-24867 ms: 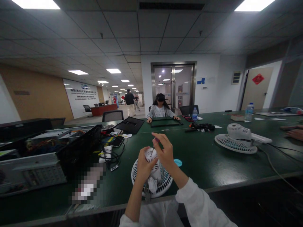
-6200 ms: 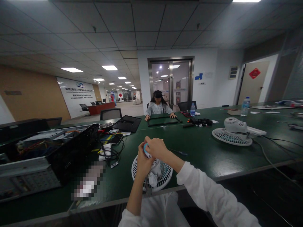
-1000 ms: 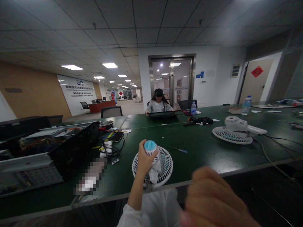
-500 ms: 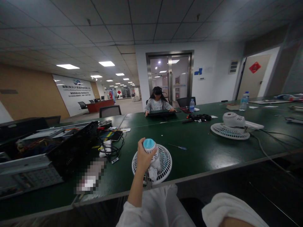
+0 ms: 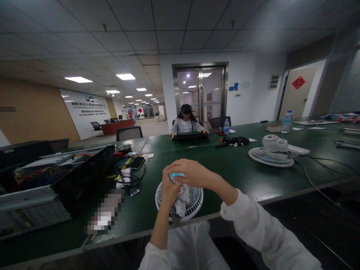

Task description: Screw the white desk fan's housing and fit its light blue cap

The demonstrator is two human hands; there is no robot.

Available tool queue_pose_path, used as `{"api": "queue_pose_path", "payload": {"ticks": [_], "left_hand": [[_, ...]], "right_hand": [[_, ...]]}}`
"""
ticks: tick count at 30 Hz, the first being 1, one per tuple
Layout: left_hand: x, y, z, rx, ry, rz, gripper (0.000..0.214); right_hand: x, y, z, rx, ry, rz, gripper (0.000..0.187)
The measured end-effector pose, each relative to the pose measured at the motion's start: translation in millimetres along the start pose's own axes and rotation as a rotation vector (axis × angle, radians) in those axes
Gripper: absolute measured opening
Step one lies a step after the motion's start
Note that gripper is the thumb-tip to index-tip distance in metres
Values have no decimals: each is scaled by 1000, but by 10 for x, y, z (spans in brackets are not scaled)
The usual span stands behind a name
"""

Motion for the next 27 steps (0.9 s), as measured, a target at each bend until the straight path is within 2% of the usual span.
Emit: {"api": "queue_pose_path", "payload": {"ticks": [1, 3, 6, 9, 12, 18, 22, 27], "left_hand": [[-6, -2, 1, 8, -8, -6, 58], [-16, -15, -1, 34, -20, -18, 58], [-11, -19, -5, 54, -16, -16, 59], [-8, -18, -7, 71, -18, 6, 59], [-11, -13, -9, 84, -32, 33, 59], [-17, 2, -10, 71, -39, 29, 60], [-7, 29, -4, 34, -25, -4, 61], [-7, 24, -7, 60, -33, 4, 63]], "right_hand": [[-103, 102, 88, 54, -87, 56, 26], [-259, 293, 190, 68, -208, 90, 24], [-359, 413, 241, 71, -283, 95, 21], [-350, 448, 269, 50, -257, 77, 26], [-333, 502, 290, -21, -201, 2, 23], [-398, 534, 321, -136, -169, -150, 23], [-433, 561, 366, -296, -154, -241, 25], [-438, 625, 394, -547, -79, -179, 27]]}}
Point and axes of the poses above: each hand's wrist, its own z-axis towards the middle knuckle, its own x-axis out of the back of the hand, y = z × x, the point moved 9 cm from there along z, towards the middle knuckle, and after that the axes turned 13 degrees about -y, right-handed, at the moved point
